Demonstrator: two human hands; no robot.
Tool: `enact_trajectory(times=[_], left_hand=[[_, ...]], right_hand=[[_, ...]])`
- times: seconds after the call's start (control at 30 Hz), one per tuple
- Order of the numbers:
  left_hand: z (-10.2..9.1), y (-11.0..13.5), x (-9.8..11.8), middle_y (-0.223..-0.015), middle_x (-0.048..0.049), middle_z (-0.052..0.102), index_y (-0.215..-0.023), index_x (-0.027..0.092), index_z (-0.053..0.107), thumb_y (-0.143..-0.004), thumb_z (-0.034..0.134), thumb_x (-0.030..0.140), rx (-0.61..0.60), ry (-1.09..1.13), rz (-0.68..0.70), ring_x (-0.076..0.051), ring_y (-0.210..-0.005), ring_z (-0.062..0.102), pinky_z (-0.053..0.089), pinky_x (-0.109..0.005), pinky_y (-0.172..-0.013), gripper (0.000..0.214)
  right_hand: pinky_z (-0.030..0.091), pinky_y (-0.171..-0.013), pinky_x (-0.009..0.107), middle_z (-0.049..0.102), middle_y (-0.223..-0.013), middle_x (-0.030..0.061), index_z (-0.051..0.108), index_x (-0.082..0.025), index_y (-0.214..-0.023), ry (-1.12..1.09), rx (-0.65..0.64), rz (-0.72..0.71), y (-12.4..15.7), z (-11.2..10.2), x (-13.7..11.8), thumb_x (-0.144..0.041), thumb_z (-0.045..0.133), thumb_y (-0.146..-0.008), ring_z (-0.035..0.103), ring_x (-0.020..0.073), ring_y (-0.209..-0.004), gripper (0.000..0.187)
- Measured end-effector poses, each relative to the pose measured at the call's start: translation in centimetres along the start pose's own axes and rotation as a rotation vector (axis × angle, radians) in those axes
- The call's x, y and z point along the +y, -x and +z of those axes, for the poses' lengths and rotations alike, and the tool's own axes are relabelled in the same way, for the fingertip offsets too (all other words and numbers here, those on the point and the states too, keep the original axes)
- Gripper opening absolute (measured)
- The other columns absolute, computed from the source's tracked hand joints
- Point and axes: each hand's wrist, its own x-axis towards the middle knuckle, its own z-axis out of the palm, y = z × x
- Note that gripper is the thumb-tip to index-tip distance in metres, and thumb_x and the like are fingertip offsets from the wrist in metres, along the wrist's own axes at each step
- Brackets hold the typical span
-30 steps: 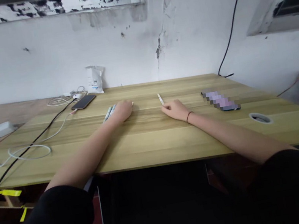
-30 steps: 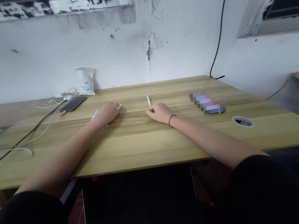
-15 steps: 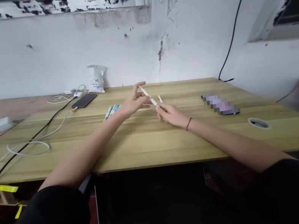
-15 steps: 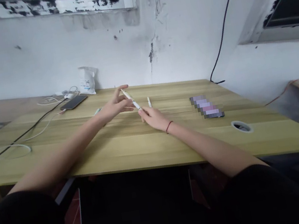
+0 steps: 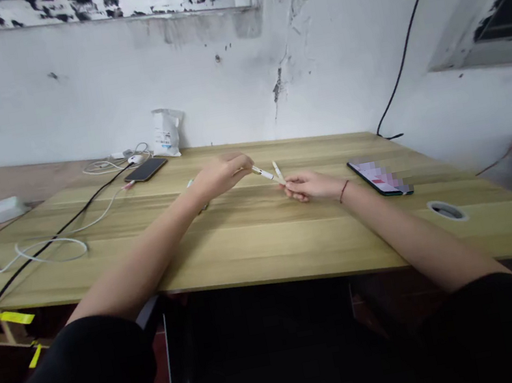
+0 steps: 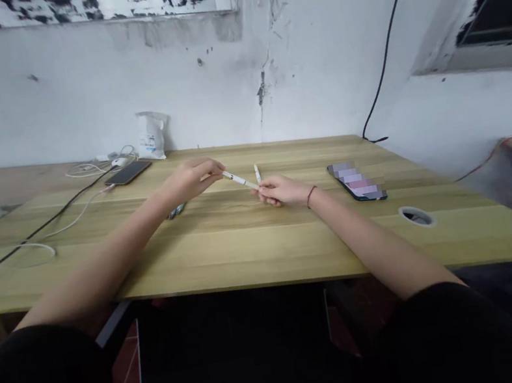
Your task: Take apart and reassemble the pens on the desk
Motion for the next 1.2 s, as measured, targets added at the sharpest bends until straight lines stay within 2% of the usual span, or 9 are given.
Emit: enact_trajectory(times=[0.13, 0.27, 0.37, 0.47, 0.57, 0.7, 0.87, 1.0, 1.2], left_hand=[[-0.2, -0.1, 0.0, -0.099, -0.0056, 0.066, -0.091, 0.018, 0.062, -0.087, 0.051, 0.031, -0.034, -0.005, 0.030, -0.014, -0.086, 0.060, 0.042, -0.024, -0.074, 0.017], [-0.4, -0.2, 0.0, -0.082, -0.0048, 0.068, -0.089, 0.015, 0.063, -0.080, 0.059, 0.043, -0.131, 0.188, -0.228, -0.014, -0.073, 0.060, 0.042, -0.024, -0.066, 0.029], [-0.2, -0.1, 0.2, -0.079, -0.0036, 0.069, -0.100, 0.015, 0.062, -0.078, 0.059, 0.046, -0.399, 0.389, -0.403, -0.013, -0.069, 0.060, 0.042, -0.023, -0.064, 0.038], [0.3, -0.1, 1.1, -0.086, -0.0016, 0.069, -0.109, 0.019, 0.061, -0.075, 0.060, 0.046, -0.624, 0.343, -0.379, -0.014, -0.073, 0.061, 0.041, -0.023, -0.066, 0.043], [1.0, -0.4, 2.8, -0.093, -0.0031, 0.068, -0.108, 0.020, 0.061, -0.078, 0.056, 0.047, -0.554, 0.201, -0.252, -0.016, -0.079, 0.061, 0.040, -0.023, -0.068, 0.041], [1.8, -0.6, 4.3, -0.095, -0.0067, 0.068, -0.118, 0.018, 0.053, -0.086, 0.045, 0.038, -0.414, 0.061, -0.226, -0.017, -0.080, 0.060, 0.040, -0.025, -0.070, 0.038], [1.9, -0.5, 4.9, -0.096, -0.0072, 0.066, -0.115, 0.016, 0.050, -0.090, 0.037, 0.041, -0.427, 0.208, -0.216, -0.016, -0.076, 0.059, 0.042, -0.026, -0.068, 0.038], [2.2, -0.6, 4.9, -0.098, -0.0078, 0.064, -0.104, 0.014, 0.056, -0.090, 0.036, 0.038, -0.387, 0.204, -0.247, -0.017, -0.081, 0.057, 0.041, -0.027, -0.073, 0.035], [2.5, -0.8, 4.9, -0.089, -0.0051, 0.063, -0.091, 0.014, 0.062, -0.089, 0.034, 0.030, -0.431, 0.186, -0.323, -0.016, -0.079, 0.055, 0.040, -0.027, -0.073, 0.032]], right_hand=[[0.035, -0.051, 0.023, 0.055, -0.068, 0.0021, 0.061, -0.015, -0.083, 0.269, 0.135, -0.032, 0.0, -0.1, 0.0, -0.037, 0.049, -0.085, 0.045, 0.0100, -0.055, 0.026], [0.035, -0.060, 0.027, 0.060, -0.066, 0.0033, 0.065, -0.015, -0.077, 0.631, 0.344, -0.128, 0.3, 0.1, -0.6, -0.027, 0.045, -0.085, 0.049, 0.0143, -0.060, 0.025], [0.035, -0.059, 0.027, 0.063, -0.067, 0.0037, 0.067, -0.016, -0.080, 0.690, 0.422, -0.170, 0.4, 0.6, -0.8, -0.025, 0.045, -0.084, 0.050, 0.0145, -0.058, 0.024], [0.036, -0.059, 0.027, 0.065, -0.070, 0.0039, 0.067, -0.016, -0.084, 0.615, 0.402, -0.196, 0.4, 1.0, -1.1, -0.027, 0.048, -0.083, 0.052, 0.0148, -0.059, 0.022], [0.040, -0.061, 0.027, 0.066, -0.074, 0.0044, 0.066, -0.016, -0.084, 0.474, 0.314, -0.227, 0.5, 1.3, -1.5, -0.031, 0.051, -0.082, 0.055, 0.0155, -0.065, 0.021], [0.040, -0.057, 0.026, 0.062, -0.073, 0.0039, 0.062, -0.016, -0.082, 0.289, 0.211, -0.218, 0.8, 1.4, -2.0, -0.044, 0.049, -0.085, 0.052, 0.0128, -0.061, 0.031], [0.035, -0.050, 0.023, 0.053, -0.060, 0.0005, 0.056, -0.015, -0.070, 0.175, 0.232, -0.096, 0.5, 1.3, -1.7, -0.058, 0.040, -0.086, 0.044, 0.0089, -0.050, 0.048], [0.035, -0.051, 0.024, 0.052, -0.058, -0.0005, 0.054, -0.016, -0.065, 0.259, 0.241, -0.156, 0.4, 1.3, -1.5, -0.055, 0.045, -0.084, 0.043, 0.0087, -0.050, 0.045], [0.046, -0.066, 0.029, 0.061, -0.079, 0.0039, 0.057, -0.017, -0.083, 0.150, 0.236, -0.226, 0.6, 1.7, -1.7, -0.047, 0.062, -0.075, 0.057, 0.0142, -0.070, 0.032]])
